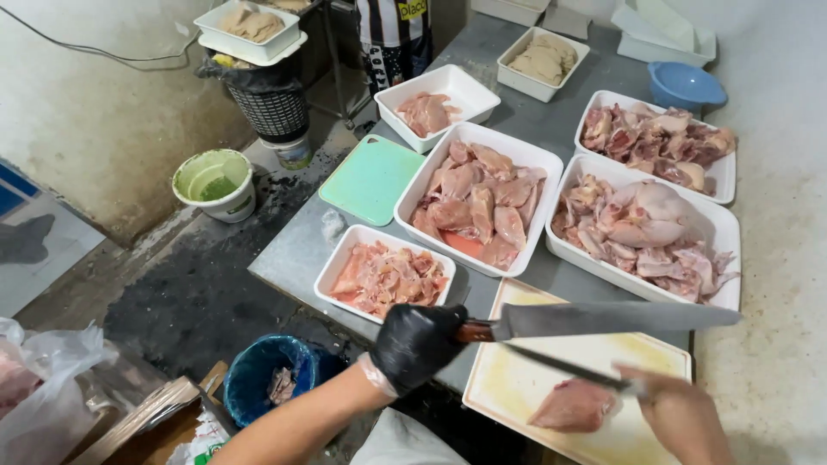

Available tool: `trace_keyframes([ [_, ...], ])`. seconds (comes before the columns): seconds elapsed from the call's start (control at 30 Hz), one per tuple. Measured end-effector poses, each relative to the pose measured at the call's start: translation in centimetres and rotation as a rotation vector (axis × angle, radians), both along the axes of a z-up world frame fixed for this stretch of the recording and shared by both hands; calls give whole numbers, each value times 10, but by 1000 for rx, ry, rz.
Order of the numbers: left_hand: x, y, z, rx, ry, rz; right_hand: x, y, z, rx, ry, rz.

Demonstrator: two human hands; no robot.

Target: Slicing raw chicken breasts on a cutting board and sorting the pieces into plastic trays in a food processing environment.

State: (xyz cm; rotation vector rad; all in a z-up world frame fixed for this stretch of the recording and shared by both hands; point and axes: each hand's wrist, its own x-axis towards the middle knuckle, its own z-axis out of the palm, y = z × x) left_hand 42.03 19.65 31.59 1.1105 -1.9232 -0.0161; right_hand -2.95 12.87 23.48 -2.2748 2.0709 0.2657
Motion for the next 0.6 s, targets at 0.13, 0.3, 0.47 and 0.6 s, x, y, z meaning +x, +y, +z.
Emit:
trace_keyframes([
  [0.13, 1, -6, -19, 83, 65, -58, 8, 15, 10, -148, 192, -107],
  [0.3, 34, -12, -16, -299, 86, 45, 36, 22, 95, 405, -46, 41],
  [0.47, -22, 17, 3, 131, 52, 41, 51, 13, 75, -736, -1016, 117],
  [0.6, 14, 16, -4, 191, -5, 191, 20, -10, 17, -14, -150, -129],
])
